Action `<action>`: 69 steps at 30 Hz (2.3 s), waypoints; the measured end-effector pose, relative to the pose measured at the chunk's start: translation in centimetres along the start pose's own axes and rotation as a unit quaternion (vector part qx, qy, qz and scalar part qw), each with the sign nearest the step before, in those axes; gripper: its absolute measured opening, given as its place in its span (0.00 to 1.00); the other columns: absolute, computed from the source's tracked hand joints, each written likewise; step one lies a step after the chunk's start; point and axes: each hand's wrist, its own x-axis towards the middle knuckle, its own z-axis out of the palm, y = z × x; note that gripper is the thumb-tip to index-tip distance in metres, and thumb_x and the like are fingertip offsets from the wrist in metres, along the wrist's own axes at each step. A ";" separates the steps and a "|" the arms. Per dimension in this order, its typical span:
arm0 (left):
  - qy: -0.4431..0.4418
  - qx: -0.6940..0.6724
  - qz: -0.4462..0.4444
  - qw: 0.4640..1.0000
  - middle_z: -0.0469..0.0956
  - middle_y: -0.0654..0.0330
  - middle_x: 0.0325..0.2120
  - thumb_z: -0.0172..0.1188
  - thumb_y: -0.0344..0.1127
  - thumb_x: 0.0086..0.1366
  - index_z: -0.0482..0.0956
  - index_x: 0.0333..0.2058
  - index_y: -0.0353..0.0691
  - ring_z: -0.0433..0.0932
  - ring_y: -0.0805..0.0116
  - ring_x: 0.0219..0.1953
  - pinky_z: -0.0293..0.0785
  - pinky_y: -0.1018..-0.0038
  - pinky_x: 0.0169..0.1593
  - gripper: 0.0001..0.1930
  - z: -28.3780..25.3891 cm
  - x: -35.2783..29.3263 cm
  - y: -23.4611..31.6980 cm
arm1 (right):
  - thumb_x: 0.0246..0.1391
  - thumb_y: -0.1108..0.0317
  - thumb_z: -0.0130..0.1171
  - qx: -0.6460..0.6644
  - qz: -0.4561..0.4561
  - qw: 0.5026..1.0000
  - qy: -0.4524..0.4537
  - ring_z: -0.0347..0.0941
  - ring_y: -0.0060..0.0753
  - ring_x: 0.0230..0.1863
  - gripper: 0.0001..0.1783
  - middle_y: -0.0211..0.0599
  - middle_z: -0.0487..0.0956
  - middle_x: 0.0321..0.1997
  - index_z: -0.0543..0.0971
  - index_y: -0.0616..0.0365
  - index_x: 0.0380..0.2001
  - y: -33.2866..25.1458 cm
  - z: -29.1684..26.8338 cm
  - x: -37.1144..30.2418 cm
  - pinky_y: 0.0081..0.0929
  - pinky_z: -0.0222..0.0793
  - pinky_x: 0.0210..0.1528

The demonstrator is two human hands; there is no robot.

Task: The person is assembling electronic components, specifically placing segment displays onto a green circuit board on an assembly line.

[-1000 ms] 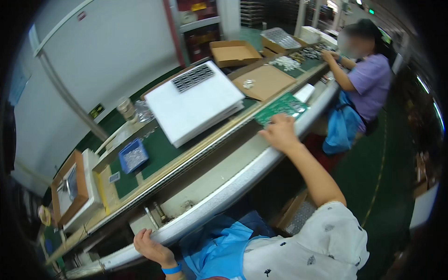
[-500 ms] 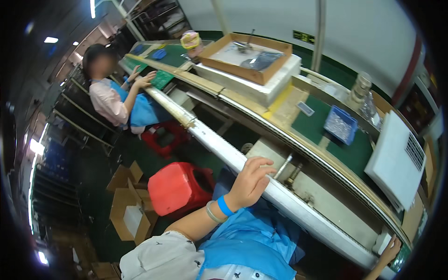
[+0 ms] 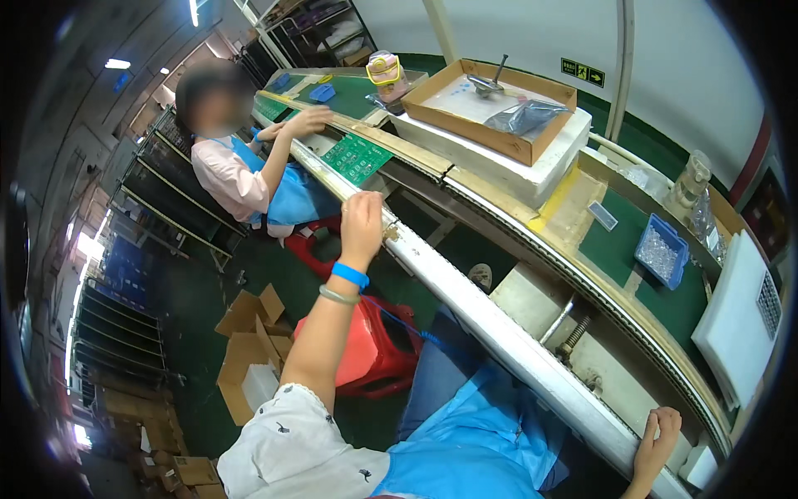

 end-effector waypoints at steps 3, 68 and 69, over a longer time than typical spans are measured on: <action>-0.006 0.089 -0.046 0.995 0.81 0.46 0.38 0.51 0.43 0.74 0.83 0.34 0.35 0.77 0.43 0.45 0.71 0.53 0.53 0.18 1.3 1.6 -6.2 | 0.62 0.71 0.56 -0.010 0.001 1.000 -0.018 0.70 0.46 0.45 0.07 0.45 0.73 0.39 0.75 0.66 0.33 0.2 0.0 0.0 0.35 0.65 0.52; -0.396 -0.330 0.331 0.790 0.75 0.40 0.55 0.61 0.56 0.65 0.79 0.53 0.35 0.72 0.43 0.61 0.58 0.46 0.70 0.29 -1.2 -13.3 37.7 | 0.57 0.70 0.65 0.053 -0.052 0.997 -0.013 0.79 0.48 0.41 0.07 0.44 0.83 0.37 0.83 0.63 0.37 -3.2 -2.0 2.3 0.38 0.74 0.45; -0.403 -0.351 0.343 0.772 0.75 0.39 0.55 0.60 0.56 0.65 0.79 0.53 0.35 0.72 0.42 0.61 0.58 0.46 0.71 0.30 -0.9 -13.7 38.6 | 0.56 0.72 0.65 0.062 -0.083 0.995 0.008 0.79 0.48 0.41 0.07 0.44 0.83 0.37 0.83 0.63 0.37 -3.7 -2.3 3.2 0.37 0.75 0.44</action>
